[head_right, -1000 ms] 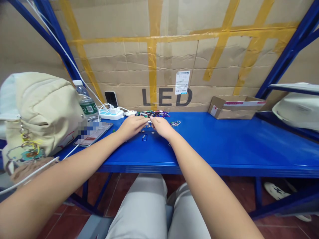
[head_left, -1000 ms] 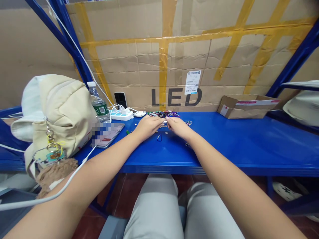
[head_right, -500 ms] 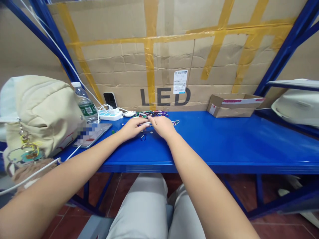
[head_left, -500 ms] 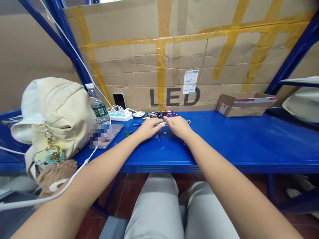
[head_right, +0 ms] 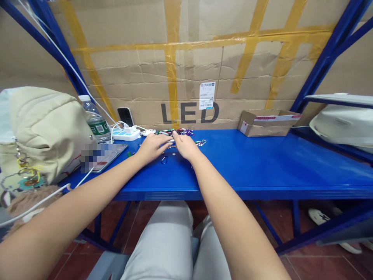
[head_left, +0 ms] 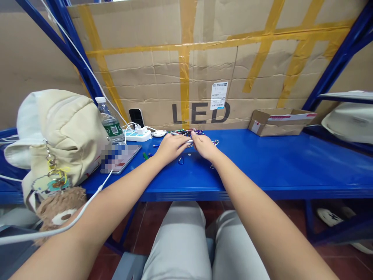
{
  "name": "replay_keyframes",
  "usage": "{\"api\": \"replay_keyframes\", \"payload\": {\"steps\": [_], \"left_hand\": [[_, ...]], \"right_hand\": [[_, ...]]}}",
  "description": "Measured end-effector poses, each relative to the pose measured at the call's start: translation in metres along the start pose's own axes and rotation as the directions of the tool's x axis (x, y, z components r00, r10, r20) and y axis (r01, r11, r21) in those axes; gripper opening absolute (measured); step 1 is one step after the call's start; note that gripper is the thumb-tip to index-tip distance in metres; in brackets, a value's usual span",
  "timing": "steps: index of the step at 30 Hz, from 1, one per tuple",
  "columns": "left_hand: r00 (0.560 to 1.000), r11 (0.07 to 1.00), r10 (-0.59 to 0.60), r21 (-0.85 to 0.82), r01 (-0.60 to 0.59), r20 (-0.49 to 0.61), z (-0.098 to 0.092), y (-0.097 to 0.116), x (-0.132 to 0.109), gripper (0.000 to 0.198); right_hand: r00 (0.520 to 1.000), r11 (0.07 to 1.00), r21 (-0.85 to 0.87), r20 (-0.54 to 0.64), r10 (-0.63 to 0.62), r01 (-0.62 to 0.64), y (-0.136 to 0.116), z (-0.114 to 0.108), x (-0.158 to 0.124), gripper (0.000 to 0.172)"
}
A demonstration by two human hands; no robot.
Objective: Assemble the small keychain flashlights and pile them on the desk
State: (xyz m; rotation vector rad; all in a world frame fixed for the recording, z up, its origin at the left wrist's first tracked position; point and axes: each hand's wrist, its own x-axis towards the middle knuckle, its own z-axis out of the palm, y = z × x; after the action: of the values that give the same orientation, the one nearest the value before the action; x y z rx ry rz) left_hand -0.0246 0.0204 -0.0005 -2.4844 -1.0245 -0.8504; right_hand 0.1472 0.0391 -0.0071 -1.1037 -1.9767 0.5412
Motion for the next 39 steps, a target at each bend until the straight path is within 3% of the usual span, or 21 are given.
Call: {"api": "replay_keyframes", "payload": {"steps": [5,9,12,16,19,22,24,26,27,28,29,31,33,36,39], "left_hand": [[0.989,0.918,-0.110,-0.371,0.138,0.095,0.002,-0.006,-0.001,0.030],[0.975,0.861,-0.137,-0.467,0.204,0.173,0.000,-0.012,-0.006,0.034],[0.994,0.938,-0.055,-0.337,0.084,0.094,-0.001,-0.013,-0.008,0.031],[0.998,0.998,0.067,-0.023,-0.067,0.009,-0.003,-0.010,-0.009,0.029],[0.995,0.989,0.096,0.115,-0.093,-0.020,-0.007,-0.005,-0.008,0.030],[0.998,0.986,0.070,0.152,-0.070,0.010,-0.007,0.000,-0.005,0.030],[1.000,0.992,0.005,0.129,-0.009,0.027,-0.005,0.003,-0.002,0.030],[0.997,0.994,-0.073,0.088,0.070,0.027,-0.003,0.003,0.001,0.030],[0.994,0.993,-0.105,0.064,0.103,0.027,-0.002,0.002,0.001,0.030],[0.991,0.991,-0.130,0.037,0.129,0.030,-0.001,0.000,0.002,0.030],[0.988,0.989,-0.150,0.009,0.150,0.038,-0.001,-0.003,0.001,0.030],[0.982,0.982,-0.181,-0.046,0.184,0.054,-0.002,-0.009,0.000,0.030],[0.977,0.974,-0.204,-0.089,0.209,0.059,-0.003,-0.014,-0.001,0.030],[0.973,0.965,-0.222,-0.132,0.228,0.056,-0.003,-0.015,-0.001,0.030],[0.971,0.959,-0.227,-0.159,0.235,0.070,-0.002,-0.012,0.000,0.031]], "right_hand": [[0.979,0.969,-0.213,0.182,-0.088,0.126,-0.007,-0.009,-0.009,0.047],[0.970,0.914,-0.370,0.227,-0.086,0.167,-0.016,-0.009,-0.012,0.037],[0.968,0.957,-0.262,0.243,-0.062,0.127,-0.014,-0.007,-0.010,0.045],[0.932,0.996,0.077,0.361,0.020,-0.051,-0.009,-0.007,-0.010,0.052],[0.890,0.945,0.287,0.457,0.010,-0.158,-0.010,-0.009,-0.011,0.051],[0.869,0.937,0.292,0.494,0.022,-0.190,-0.010,-0.012,-0.007,0.053],[0.912,0.971,0.177,0.403,0.077,-0.160,-0.003,-0.017,-0.001,0.059],[0.981,0.988,-0.017,0.113,0.155,-0.154,0.010,-0.026,0.004,0.062],[0.978,0.968,-0.150,-0.082,0.192,-0.203,0.019,-0.031,0.007,0.058],[0.945,0.913,-0.283,-0.227,0.236,-0.296,0.029,-0.037,0.008,0.051],[0.905,0.835,-0.377,-0.303,0.299,-0.402,0.039,-0.042,0.009,0.043],[0.860,0.716,-0.477,-0.285,0.423,-0.510,0.057,-0.049,0.010,0.038],[0.834,0.665,-0.508,-0.264,0.485,-0.547,0.069,-0.052,0.012,0.040],[0.798,0.638,-0.490,-0.254,0.547,-0.594,0.075,-0.051,0.018,0.041],[0.805,0.663,-0.486,-0.168,0.569,-0.570,0.075,-0.051,0.023,0.038]]}}
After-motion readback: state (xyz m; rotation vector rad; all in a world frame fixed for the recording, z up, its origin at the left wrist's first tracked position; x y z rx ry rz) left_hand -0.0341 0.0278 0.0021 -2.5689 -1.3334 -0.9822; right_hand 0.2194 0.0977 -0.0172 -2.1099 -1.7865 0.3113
